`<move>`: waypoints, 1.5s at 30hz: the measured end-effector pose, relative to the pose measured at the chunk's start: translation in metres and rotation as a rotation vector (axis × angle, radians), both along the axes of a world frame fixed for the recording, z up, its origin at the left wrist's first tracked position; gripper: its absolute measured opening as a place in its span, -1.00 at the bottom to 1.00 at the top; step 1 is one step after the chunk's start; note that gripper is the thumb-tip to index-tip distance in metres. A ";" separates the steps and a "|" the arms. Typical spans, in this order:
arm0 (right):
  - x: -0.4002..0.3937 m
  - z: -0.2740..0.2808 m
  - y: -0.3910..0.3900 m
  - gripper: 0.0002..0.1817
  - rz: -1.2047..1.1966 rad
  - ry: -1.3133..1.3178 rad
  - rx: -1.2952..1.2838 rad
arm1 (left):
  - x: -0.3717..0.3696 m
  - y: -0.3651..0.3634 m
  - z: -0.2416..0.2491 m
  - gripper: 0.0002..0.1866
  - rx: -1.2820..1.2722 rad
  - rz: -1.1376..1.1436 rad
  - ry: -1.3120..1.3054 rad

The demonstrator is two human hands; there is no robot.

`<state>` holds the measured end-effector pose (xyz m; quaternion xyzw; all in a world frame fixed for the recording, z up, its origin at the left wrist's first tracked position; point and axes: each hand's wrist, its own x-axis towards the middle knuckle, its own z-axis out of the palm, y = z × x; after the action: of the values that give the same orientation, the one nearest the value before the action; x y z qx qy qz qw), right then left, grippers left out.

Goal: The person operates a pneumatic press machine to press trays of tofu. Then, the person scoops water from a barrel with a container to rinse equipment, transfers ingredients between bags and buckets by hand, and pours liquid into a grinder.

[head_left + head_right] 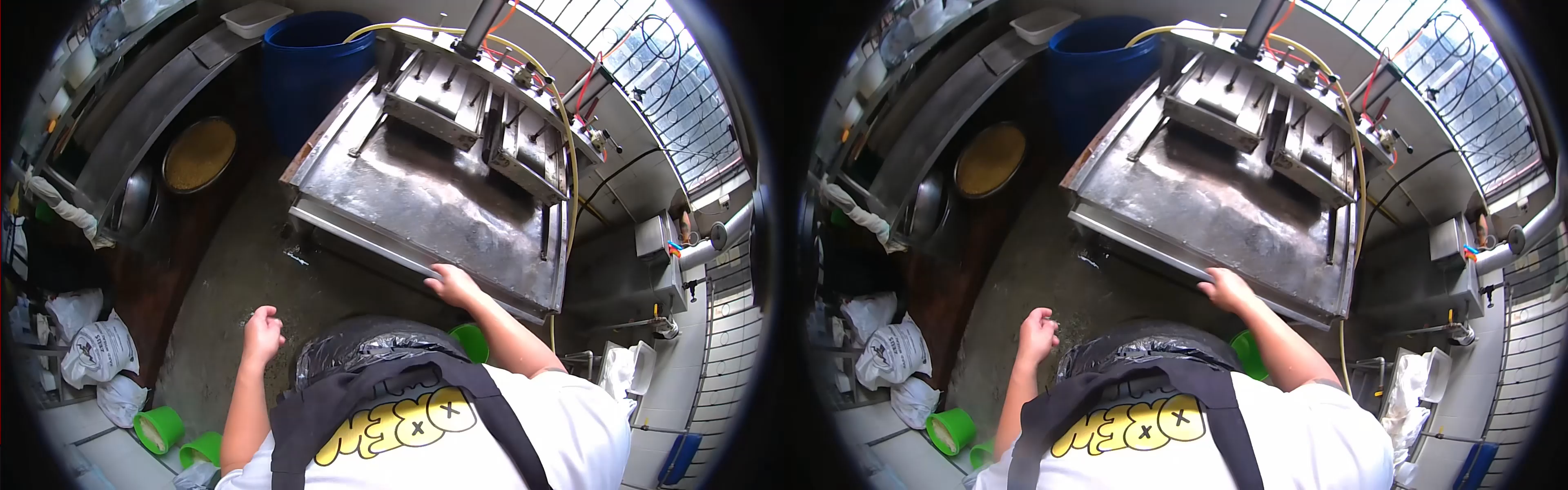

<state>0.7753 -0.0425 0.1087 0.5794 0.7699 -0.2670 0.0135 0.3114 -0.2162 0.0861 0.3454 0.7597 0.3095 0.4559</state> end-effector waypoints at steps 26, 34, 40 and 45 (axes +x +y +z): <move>-0.277 -0.004 0.200 -0.46 0.442 0.332 -0.089 | -0.160 0.108 -0.006 -0.54 0.040 -0.350 0.456; 0.026 0.072 0.552 -0.81 -0.086 -0.650 1.004 | -0.144 0.240 0.055 -0.54 -0.129 -0.403 0.413; 0.268 0.195 0.641 -0.61 -0.656 -0.556 0.759 | -0.142 0.306 0.073 -0.53 -0.206 -0.452 0.438; 0.371 0.144 0.705 -0.63 -0.440 -0.656 0.895 | -0.147 0.323 0.068 -0.50 -0.156 -0.495 0.461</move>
<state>1.1463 0.6623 0.2524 0.7269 0.6251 0.2798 -0.0505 0.1639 0.1067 0.1536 0.5443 0.7572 0.0443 0.3584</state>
